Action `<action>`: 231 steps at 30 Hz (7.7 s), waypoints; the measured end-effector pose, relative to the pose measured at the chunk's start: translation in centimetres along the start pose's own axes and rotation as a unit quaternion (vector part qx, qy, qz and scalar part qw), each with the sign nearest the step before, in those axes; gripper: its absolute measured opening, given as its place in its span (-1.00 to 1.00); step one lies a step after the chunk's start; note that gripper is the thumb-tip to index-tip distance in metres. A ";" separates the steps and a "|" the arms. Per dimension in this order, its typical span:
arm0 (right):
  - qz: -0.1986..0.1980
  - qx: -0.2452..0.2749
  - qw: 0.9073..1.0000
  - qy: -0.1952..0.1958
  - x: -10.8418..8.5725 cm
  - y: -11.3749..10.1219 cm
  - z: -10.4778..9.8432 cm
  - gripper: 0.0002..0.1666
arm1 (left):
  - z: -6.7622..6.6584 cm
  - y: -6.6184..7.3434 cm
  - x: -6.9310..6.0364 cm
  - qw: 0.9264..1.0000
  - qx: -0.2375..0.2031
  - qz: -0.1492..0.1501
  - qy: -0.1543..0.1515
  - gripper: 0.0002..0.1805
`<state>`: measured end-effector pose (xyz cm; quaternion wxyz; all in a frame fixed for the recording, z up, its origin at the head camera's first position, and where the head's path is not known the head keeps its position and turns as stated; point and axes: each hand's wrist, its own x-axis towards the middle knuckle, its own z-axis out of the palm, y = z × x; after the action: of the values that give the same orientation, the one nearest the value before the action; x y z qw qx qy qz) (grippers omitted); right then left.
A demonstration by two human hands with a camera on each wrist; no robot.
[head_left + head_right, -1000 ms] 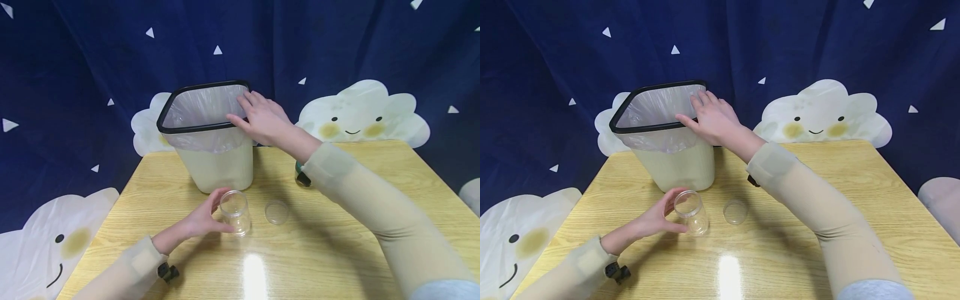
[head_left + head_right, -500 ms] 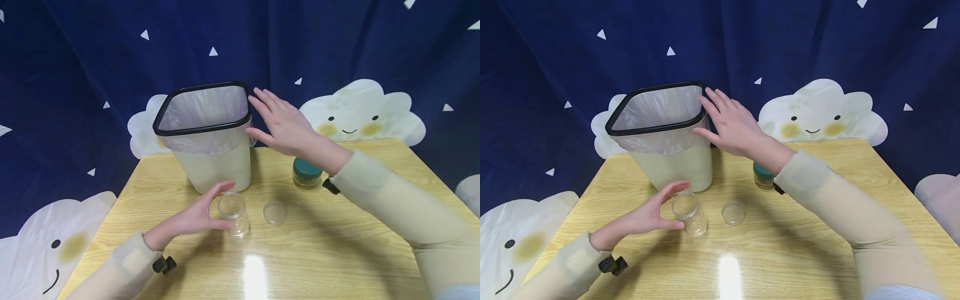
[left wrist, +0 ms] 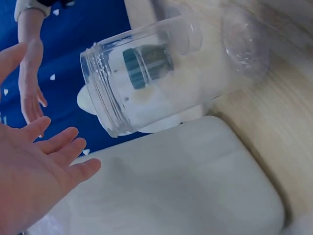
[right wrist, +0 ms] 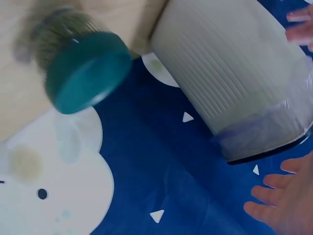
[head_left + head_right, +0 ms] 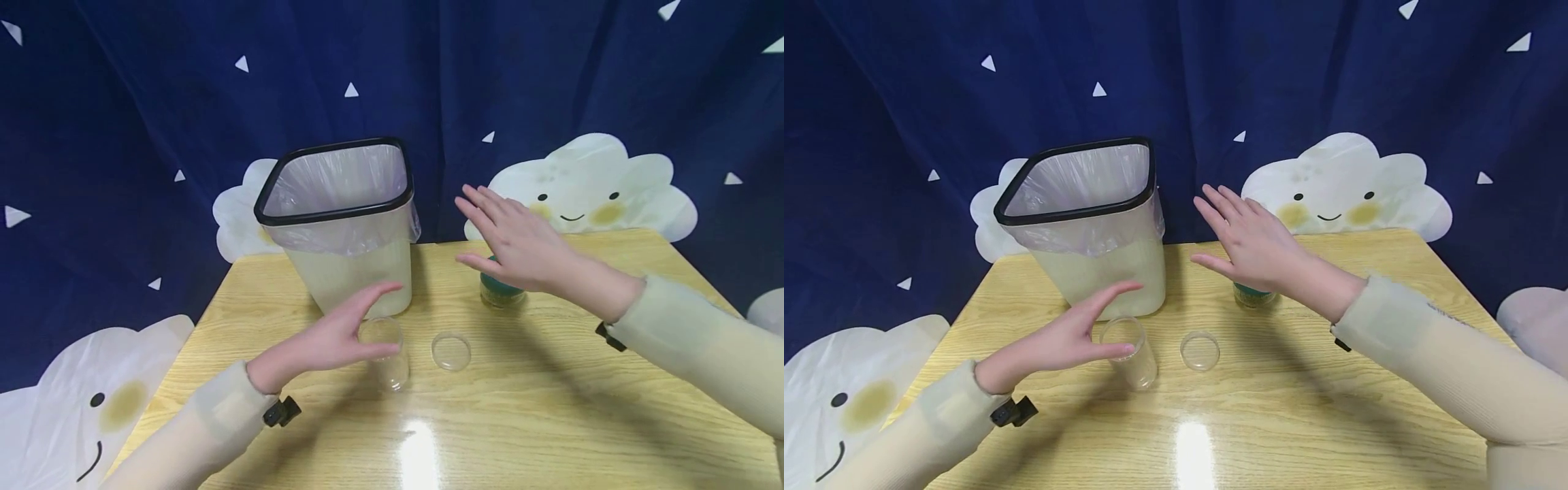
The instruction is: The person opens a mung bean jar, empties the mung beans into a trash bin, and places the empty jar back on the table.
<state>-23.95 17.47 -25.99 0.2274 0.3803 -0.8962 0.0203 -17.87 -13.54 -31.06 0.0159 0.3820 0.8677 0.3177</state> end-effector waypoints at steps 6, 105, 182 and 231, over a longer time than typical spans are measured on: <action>0.005 -0.011 0.999 -0.032 -2.6 0.1 0.5 -0.04 | 0.2 0.7 1.5 0.997 0.066 0.046 -0.016 -0.14; 0.357 0.444 0.820 0.058 -9.8 0.9 9.9 0.10 | 1.1 2.7 12.6 0.985 -0.091 -0.036 -0.143 -0.15; 0.111 0.248 0.961 -0.049 -3.8 1.4 -3.0 -0.02 | -0.1 5.5 13.2 0.976 -0.215 0.046 -0.003 -0.12; 0.103 0.222 0.968 -0.049 -3.6 0.6 -3.2 -0.06 | -0.1 5.8 12.4 0.987 -0.151 0.047 0.011 -0.12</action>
<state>-20.91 21.03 -24.58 0.0896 0.3277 -0.9137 0.2232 -22.87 -2.27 -25.07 0.0493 0.4116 0.7910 0.4500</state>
